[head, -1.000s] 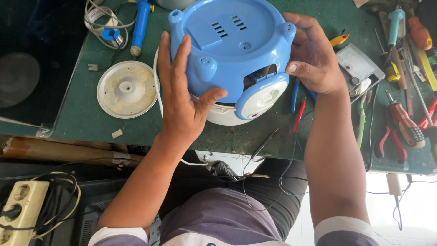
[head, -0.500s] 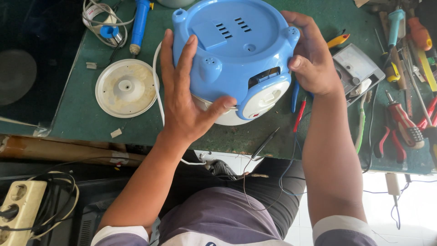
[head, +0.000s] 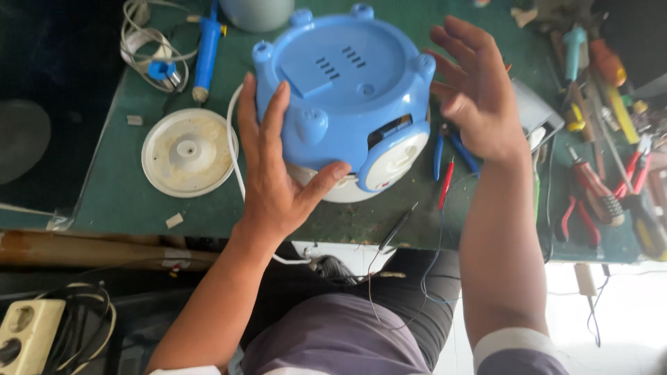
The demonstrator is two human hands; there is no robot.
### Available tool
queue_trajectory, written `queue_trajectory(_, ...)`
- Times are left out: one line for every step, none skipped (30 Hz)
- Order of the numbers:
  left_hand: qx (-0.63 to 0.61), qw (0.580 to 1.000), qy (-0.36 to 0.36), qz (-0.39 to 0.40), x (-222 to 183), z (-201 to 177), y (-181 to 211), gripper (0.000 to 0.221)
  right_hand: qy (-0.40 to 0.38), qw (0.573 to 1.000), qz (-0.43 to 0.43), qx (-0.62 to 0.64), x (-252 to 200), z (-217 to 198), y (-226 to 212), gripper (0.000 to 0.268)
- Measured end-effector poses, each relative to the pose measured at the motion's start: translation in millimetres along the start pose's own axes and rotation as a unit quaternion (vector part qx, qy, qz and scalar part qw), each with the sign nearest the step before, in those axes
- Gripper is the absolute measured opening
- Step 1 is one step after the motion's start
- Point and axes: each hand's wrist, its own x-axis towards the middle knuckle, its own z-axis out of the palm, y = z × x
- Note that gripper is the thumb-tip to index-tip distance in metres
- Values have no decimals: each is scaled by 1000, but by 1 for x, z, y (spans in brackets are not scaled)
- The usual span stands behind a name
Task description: Cleaning and reassembling the base of a small kitchen appliance on a repair bench
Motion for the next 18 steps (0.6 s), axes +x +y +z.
queue_trajectory(-1, 1000, 7, 5, 3, 1, 0, 90, -2, 1000, -7, -5, -2, 5, -21, 97)
queue_trajectory(-4, 1000, 8, -4, 2, 0, 1, 90, 24, 990, -23, -140, -9, 13, -41, 95)
queue_trajectory(-7, 1000, 10, -14, 1, 1, 2, 90, 48, 960, -38, -272, -16, 20, -59, 94)
queue_trajectory(-9, 1000, 3, -15, 1, 0, 3, 90, 52, 960, -33, -271, -27, 35, -65, 94)
queue_trajectory(3, 1000, 18, -8, 0, 0, 4, 88, 82, 957, -27, -278, -38, 48, -70, 100)
queue_trajectory(8, 999, 31, 3, 2, 3, 5, 87, 117, 949, -20, -291, -50, 60, -76, 106)
queue_trajectory(-1, 1000, 22, 7, 2, 4, 6, 87, 127, 947, -13, -296, -57, 73, -70, 106)
queue_trajectory(12, 999, 34, 3, 2, 5, 7, 87, 156, 948, 11, -279, -64, 85, -63, 109)
queue_trajectory(25, 999, 45, -1, 2, 6, 8, 88, 185, 947, 35, -261, -71, 98, -57, 113)
queue_trajectory(22, 999, 38, 4, 3, 9, 8, 88, 193, 945, 38, -261, -73, 100, -49, 113)
queue_trajectory(27, 998, 47, 4, 3, 11, 8, 89, 206, 939, 51, -271, -74, 102, -41, 111)
queue_trajectory(36, 998, 55, 2, 2, 10, 8, 90, 217, 934, 66, -276, -75, 107, -33, 110)
queue_trajectory(37, 998, 46, 4, 2, 10, 8, 90, 224, 933, 70, -272, -75, 109, -36, 110)
queue_trajectory(30, 998, 58, 0, 2, 11, 9, 90, 222, 933, 63, -278, -74, 108, -39, 109)
queue_trajectory(23, 997, 70, -4, 3, 11, 9, 89, 220, 932, 56, -283, -72, 108, -42, 108)
queue_trajectory(24, 998, 65, -4, 1, 11, 8, 89, 222, 932, 60, -281, -70, 110, -44, 108)
queue_trajectory(20, 998, 67, -3, 0, 11, 6, 89, 223, 931, 75, -280, -68, 112, -46, 105)
queue_trajectory(14, 997, 72, -1, 0, 13, 5, 89, 223, 929, 87, -282, -65, 112, -48, 102)
